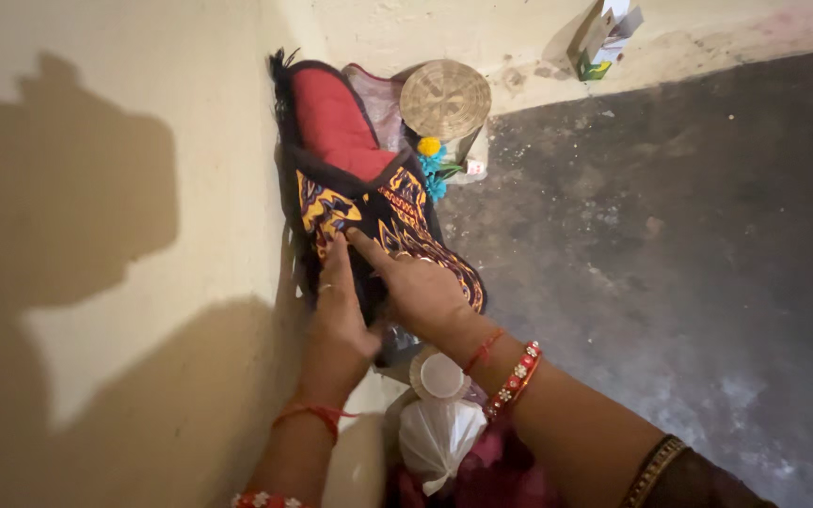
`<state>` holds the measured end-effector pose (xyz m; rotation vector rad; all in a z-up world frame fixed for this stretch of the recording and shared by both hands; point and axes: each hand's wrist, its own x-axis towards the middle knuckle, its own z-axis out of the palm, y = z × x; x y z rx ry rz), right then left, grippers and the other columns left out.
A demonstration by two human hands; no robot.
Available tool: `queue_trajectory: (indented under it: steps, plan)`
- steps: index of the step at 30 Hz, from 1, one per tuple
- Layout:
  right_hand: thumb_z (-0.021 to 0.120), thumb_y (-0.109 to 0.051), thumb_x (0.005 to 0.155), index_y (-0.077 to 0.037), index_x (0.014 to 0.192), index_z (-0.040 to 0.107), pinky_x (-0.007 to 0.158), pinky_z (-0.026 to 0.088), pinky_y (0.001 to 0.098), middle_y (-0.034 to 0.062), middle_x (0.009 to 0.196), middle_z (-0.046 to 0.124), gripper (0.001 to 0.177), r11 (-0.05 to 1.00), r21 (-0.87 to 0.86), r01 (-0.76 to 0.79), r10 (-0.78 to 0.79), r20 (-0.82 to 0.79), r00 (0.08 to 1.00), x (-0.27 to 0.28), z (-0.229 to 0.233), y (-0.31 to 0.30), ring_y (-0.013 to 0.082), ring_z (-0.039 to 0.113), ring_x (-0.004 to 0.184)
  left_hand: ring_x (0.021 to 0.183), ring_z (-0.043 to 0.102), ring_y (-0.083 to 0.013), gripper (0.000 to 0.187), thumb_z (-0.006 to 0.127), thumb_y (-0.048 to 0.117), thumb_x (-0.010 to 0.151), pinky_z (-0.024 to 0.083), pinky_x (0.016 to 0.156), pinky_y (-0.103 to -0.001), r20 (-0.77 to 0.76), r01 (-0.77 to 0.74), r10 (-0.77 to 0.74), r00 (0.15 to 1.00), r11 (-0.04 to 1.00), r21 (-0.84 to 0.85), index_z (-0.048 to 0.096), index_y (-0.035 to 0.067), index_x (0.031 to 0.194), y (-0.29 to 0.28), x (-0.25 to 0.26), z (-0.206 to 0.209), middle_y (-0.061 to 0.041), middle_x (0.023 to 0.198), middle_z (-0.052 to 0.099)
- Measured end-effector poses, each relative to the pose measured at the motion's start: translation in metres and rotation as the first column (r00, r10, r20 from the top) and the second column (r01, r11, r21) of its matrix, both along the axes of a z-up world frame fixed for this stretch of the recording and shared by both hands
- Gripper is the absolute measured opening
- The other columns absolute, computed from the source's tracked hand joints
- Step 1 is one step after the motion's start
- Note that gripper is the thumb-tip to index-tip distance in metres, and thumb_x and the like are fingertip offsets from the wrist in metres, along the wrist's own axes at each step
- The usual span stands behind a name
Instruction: The person unfolds a black folding table, extending its legs and securing the tabletop. They then place a patterned cloth on the table surface and smooth it out.
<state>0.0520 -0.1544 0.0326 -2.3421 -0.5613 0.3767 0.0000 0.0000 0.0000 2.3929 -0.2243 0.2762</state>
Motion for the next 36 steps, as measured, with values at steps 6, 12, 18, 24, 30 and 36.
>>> queue_trajectory:
  steps: [6,12,18,24,30,36]
  plan:
    - [0.060,0.005,0.072,-0.022,0.141,0.060,0.084,0.054,0.0488,0.0217,0.114,0.070,0.074,0.942,0.306,0.137,-0.202,0.190,0.961,-0.001,-0.015,-0.015,0.0420,0.068,0.100,0.149,0.012,-0.0574,0.116,0.079,-0.005,0.069,0.043,0.108,-0.044,-0.018,-0.141,0.140,0.990,0.988,-0.059,0.009,0.008,0.161,-0.046,-0.016,0.039,-0.037,0.161,-0.016]
    - [0.046,0.010,0.070,-0.011,0.120,0.074,0.093,0.053,0.0445,0.0248,0.111,0.070,0.062,0.832,0.487,0.265,-0.392,0.179,0.902,0.021,-0.004,-0.038,0.0432,0.068,0.102,0.155,0.020,-0.0481,0.119,0.076,-0.010,0.072,0.038,0.117,-0.043,-0.003,-0.307,0.307,0.952,0.951,-0.039,0.006,0.014,0.166,-0.067,-0.007,0.036,-0.035,0.168,-0.020]
    - [0.044,0.010,0.073,-0.009,0.113,0.076,0.084,0.058,0.0358,0.0195,0.104,0.075,0.055,0.650,0.610,0.454,-0.548,-0.038,0.835,0.026,0.022,-0.071,0.0300,0.076,0.092,0.152,0.003,-0.0551,0.139,0.096,0.004,0.057,0.019,0.122,-0.050,0.003,-0.595,0.618,0.786,0.759,-0.266,0.001,0.002,0.158,-0.073,0.006,-0.018,-0.037,0.159,-0.009]
    - [0.040,0.014,0.075,0.001,0.111,0.076,0.074,0.057,0.0288,0.0126,0.097,0.076,0.053,0.455,0.709,0.538,-0.643,-0.156,0.750,0.027,0.025,-0.103,0.0181,0.069,0.082,0.122,0.065,-0.0418,0.105,0.090,0.028,0.068,0.049,0.105,-0.045,-0.390,-0.721,0.608,0.692,0.609,-0.331,0.029,-0.002,0.148,-0.065,0.027,-0.062,-0.031,0.132,0.064]
    - [0.038,0.016,0.076,0.002,0.114,0.075,0.070,0.053,0.0273,0.0115,0.096,0.075,0.055,0.360,0.740,0.568,-0.635,-0.251,0.730,0.023,0.030,-0.136,0.0135,0.063,0.077,0.111,0.067,-0.0453,0.103,0.071,0.018,0.080,0.052,0.096,-0.050,-0.519,-0.530,0.499,0.694,0.842,0.101,0.011,0.010,0.163,-0.068,0.050,-0.040,-0.027,0.115,0.071]
    - [0.041,0.016,0.072,0.001,0.113,0.075,0.089,0.052,0.0265,0.0112,0.103,0.076,0.055,0.484,0.722,0.495,-0.727,0.017,0.687,0.015,0.021,-0.167,0.0163,0.070,0.096,0.109,0.068,-0.0454,0.096,0.068,0.024,0.090,0.054,0.096,-0.050,-0.401,-0.515,0.596,0.696,0.803,0.299,0.007,-0.013,0.154,-0.067,0.068,-0.044,-0.033,0.114,0.069]
